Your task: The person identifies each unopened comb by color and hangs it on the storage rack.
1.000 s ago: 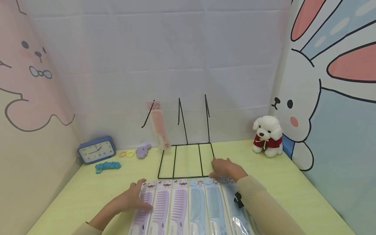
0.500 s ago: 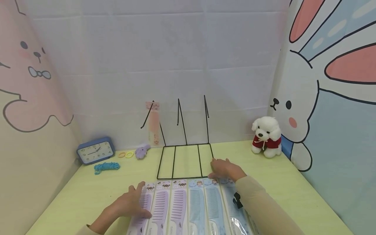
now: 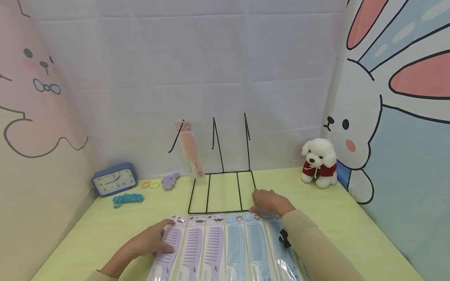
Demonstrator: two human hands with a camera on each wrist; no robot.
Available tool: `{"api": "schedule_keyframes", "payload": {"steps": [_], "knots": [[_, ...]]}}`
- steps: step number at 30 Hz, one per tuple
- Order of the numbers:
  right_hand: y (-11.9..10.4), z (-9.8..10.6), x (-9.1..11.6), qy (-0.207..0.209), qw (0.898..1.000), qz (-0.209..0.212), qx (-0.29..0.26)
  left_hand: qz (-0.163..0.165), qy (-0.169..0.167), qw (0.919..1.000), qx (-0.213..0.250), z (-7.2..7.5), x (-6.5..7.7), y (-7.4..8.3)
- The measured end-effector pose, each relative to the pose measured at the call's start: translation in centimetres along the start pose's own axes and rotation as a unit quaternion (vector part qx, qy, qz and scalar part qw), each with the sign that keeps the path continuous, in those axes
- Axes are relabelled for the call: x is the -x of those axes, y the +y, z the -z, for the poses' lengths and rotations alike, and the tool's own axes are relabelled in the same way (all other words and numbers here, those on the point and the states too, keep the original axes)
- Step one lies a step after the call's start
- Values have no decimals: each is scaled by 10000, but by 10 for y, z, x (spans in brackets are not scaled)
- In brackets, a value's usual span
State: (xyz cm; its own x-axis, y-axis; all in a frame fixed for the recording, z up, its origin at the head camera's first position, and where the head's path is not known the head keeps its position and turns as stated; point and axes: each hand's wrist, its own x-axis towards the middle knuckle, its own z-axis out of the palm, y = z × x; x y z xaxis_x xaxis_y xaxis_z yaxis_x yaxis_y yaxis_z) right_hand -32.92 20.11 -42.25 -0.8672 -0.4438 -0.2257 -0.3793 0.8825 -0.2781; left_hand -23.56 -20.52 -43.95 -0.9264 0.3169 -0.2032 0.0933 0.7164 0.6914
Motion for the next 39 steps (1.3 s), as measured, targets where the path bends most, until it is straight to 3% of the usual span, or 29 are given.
{"api": "schedule_keyframes", "payload": {"steps": [8, 14, 18, 23, 27, 29, 35, 39], "knots": [[0, 0, 0, -46, 10000, 12, 7, -154, -192, 9968, 757, 14, 6, -4], [-1, 0, 0, -25, 10000, 78, 4, -133, -589, 9842, 1664, 19, 11, -6], [-1, -1, 0, -36, 9999, 93, -11, -253, -701, 9789, 1905, 23, 13, -9], [-1, 1, 1, -39, 10000, 81, 25, -521, -624, 9804, 1794, 33, 17, -6], [-1, 3, 1, -7, 10000, 54, -39, -766, -565, 9755, 1985, 39, 19, 1], [-2, 3, 1, -19, 10000, 53, -21, -874, -534, 9710, 2160, 39, 19, 5], [-1, 2, -1, -31, 9999, 45, 88, -1194, -219, 9676, 2213, 33, 19, 25], [-2, 2, -1, -46, 9998, 58, 161, -1745, -32, 9591, 2227, 31, 21, 41]]}}
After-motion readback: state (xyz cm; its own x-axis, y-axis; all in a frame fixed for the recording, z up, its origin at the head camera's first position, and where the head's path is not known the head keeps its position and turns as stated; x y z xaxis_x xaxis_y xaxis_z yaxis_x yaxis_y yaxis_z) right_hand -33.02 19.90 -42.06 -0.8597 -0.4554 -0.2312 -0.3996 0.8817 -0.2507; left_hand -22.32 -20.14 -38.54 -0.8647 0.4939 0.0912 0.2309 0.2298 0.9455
